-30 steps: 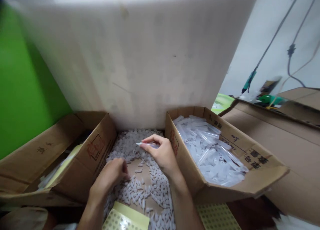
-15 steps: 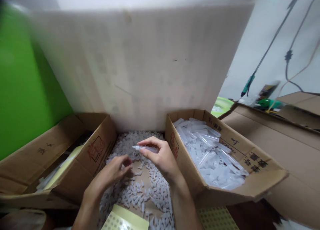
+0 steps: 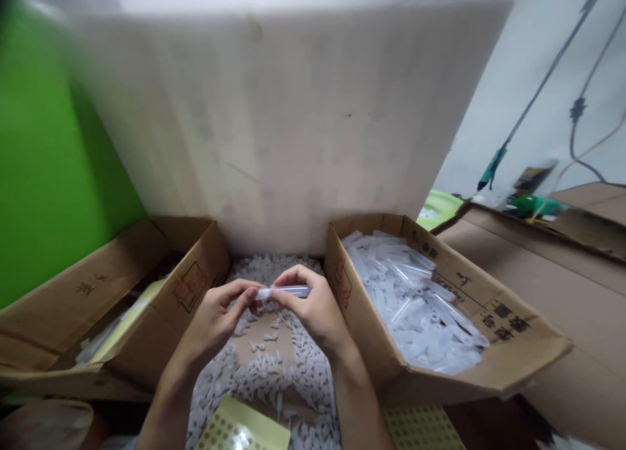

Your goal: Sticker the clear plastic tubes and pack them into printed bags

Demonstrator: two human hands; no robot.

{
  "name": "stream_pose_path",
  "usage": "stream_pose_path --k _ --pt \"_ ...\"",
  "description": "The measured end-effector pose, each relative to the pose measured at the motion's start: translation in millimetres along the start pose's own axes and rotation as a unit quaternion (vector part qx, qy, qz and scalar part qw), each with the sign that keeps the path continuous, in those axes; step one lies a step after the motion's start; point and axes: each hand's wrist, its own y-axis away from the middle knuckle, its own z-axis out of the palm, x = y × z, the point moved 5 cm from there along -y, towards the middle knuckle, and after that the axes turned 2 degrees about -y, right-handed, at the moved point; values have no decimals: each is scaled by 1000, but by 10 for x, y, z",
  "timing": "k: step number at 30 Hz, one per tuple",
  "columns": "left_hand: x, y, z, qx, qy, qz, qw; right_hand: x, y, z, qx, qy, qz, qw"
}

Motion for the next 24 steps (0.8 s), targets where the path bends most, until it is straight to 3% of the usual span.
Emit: stream_pose_path --k 8,11,14,16,20,24 --pt "219 5 26 66 -15 166 984 158 -21 4 10 -86 54 995" --pt "161 -1 32 70 -33 97 992 153 -20 12 19 -98 50 994" --pt "86 0 63 16 -69 3 997 136 -16 57 1 -98 51 994" --pt "114 5 55 -1 -72 15 997 128 -15 66 2 -99 51 994" --pt "225 24 2 4 -25 107 994 97 -13 17 22 -92 31 995" --pt "96 30 29 -5 -32 -18 999 56 3 4 -1 -73 4 997"
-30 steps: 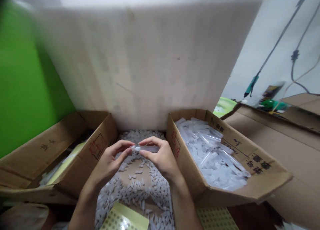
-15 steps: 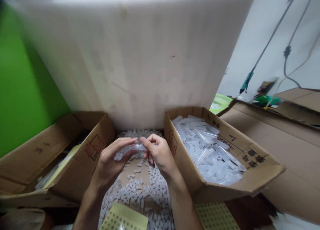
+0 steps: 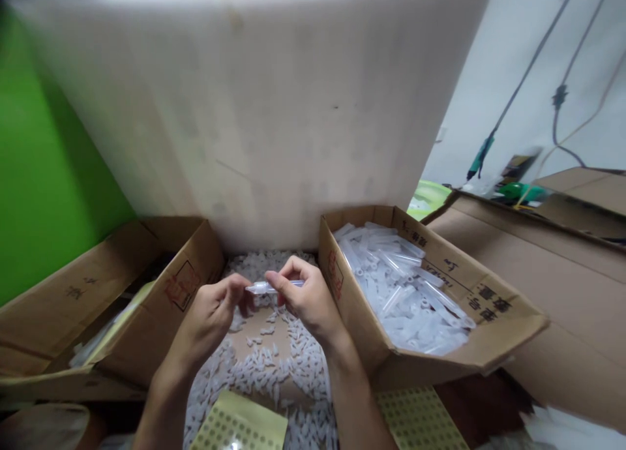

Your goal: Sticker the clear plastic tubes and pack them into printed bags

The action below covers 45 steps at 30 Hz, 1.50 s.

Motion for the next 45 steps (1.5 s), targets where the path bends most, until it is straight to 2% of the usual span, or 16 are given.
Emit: stream_pose_path --k 2,4,7,11,14,17,19,20,22,24,26,30,37,40,43,45 --pt "-36 7 38 -15 -8 -49 999 1 3 21 -19 16 -2 1000" --pt "-8 7 43 -14 -26 -41 999 14 -2 44 -23 17 0 1000" --pt "102 -1 4 13 -75 57 995 41 -5 81 -4 -30 16 999" --pt "226 24 -43 64 -158 209 963 90 19 189 -1 -128 86 988" --pt "242 29 -46 50 -179 240 953 162 19 273 -1 -182 137 974" --pt "116 31 -76 9 -159 160 974 262 -29 244 69 -198 134 969" --pt "-80 65 -82 -28 -168 50 984 281 -61 138 154 -177 83 969" --pt "-217 100 -52 -70 -188 -25 979 271 -70 79 190 -162 53 967" --pt "-510 221 66 -192 -238 -176 936 227 -80 -25 228 -139 6 964" --pt "-715 335 209 -288 -263 -265 882 179 -87 -109 234 -128 -12 964" --pt "-797 361 356 -323 -263 -280 865 145 -89 -183 234 -122 -12 965" --pt "-804 345 586 -352 -241 -259 866 114 -80 -292 238 -118 -9 964" --pt "-711 314 644 -407 -139 -206 879 68 -67 -342 224 -81 -3 971" --pt "-548 150 482 -329 -72 -129 933 37 -67 -334 215 -64 -17 974" --pt "-407 0 181 -162 -16 -66 984 19 -64 -330 193 -51 -21 980" --pt "-383 -32 -5 -69 -1 -62 996 -1 -56 -333 174 -47 -26 983"
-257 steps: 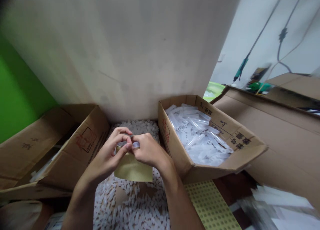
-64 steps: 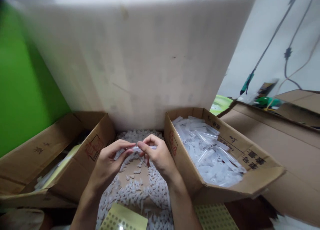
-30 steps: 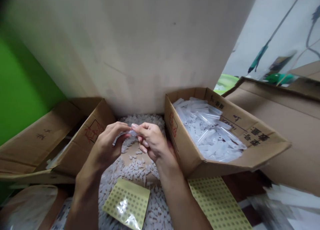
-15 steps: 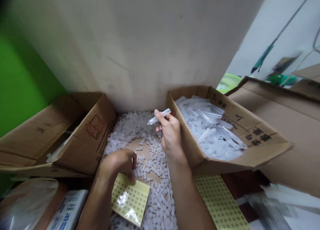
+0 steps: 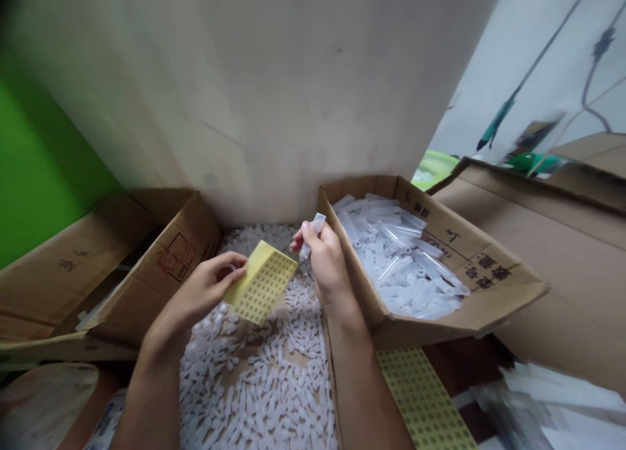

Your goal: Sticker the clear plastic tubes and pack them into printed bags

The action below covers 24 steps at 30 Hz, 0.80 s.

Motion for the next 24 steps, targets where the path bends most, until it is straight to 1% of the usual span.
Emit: stream_pose_path --k 3,5,7,10,11,12,13,15,16,18,20,21,22,23,24 --pt "-23 33 -197 101 35 -12 994 -49 23 8 -32 62 -11 998" --pt "-53 55 -258 141 70 -26 987 -42 47 37 -57 113 15 992" --pt "-74 62 -256 153 114 -42 981 8 83 99 -97 121 62 986" --pt "-59 42 -179 141 172 -60 973 103 143 242 -175 67 112 976" --pt "-43 34 -158 144 184 -62 970 130 154 277 -187 51 117 974" --pt "-24 26 -146 154 192 -62 967 152 155 296 -185 39 116 975" --pt "-5 21 -143 168 197 -61 964 164 147 297 -168 31 108 979" --pt "19 17 -138 186 210 -65 958 168 122 268 -113 18 86 990" --pt "24 15 -127 182 221 -72 955 162 110 246 -86 11 76 993" --pt "25 13 -77 141 251 -96 953 147 90 207 -45 1 61 997" --pt "28 14 -9 87 286 -116 947 137 74 185 -26 2 49 998" --pt "32 14 15 71 302 -118 943 134 68 181 -22 5 43 999" --pt "33 11 27 67 310 -116 941 128 63 176 -17 11 34 999" --pt "30 7 22 80 312 -110 940 113 61 162 -1 23 17 1000" --pt "21 2 5 105 307 -103 940 81 65 137 26 47 -11 998"
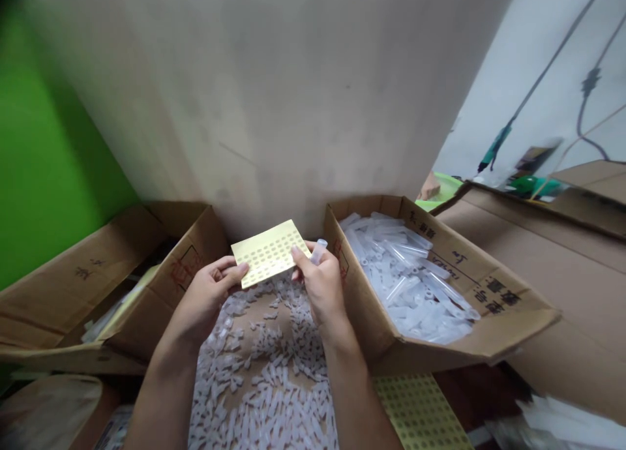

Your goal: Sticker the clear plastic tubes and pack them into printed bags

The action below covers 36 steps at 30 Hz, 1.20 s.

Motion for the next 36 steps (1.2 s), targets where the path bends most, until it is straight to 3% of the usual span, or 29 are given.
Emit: stream_pose_path --k 3,7,11,16,22,24,26,28,30,32,36 --pt "6 -28 -73 76 -37 41 996 -182 56 -53 65 121 -125 983" --pt "1 -48 -119 118 -52 59 990 -386 157 84 -59 207 -237 947" --pt "-15 -55 -97 104 -33 35 993 -454 220 209 -158 218 -301 915" --pt "-15 -47 -60 90 -40 24 995 -339 240 325 -233 220 -300 899" --pt "-72 -56 25 58 -59 9 997 -237 214 329 -240 223 -293 898" --pt "-17 -46 -16 103 -94 48 989 -238 195 304 -227 218 -285 905" --pt "127 0 -63 142 -151 136 969 -242 174 275 -210 220 -273 913" --pt "284 67 -45 106 -217 227 944 -244 159 248 -194 225 -258 919" --pt "377 131 3 30 -262 269 926 -246 153 228 -184 225 -245 925" --pt "414 176 24 -5 -282 273 920 -253 156 219 -181 216 -236 930" --pt "405 195 74 -1 -291 269 918 -271 173 222 -182 211 -227 933"
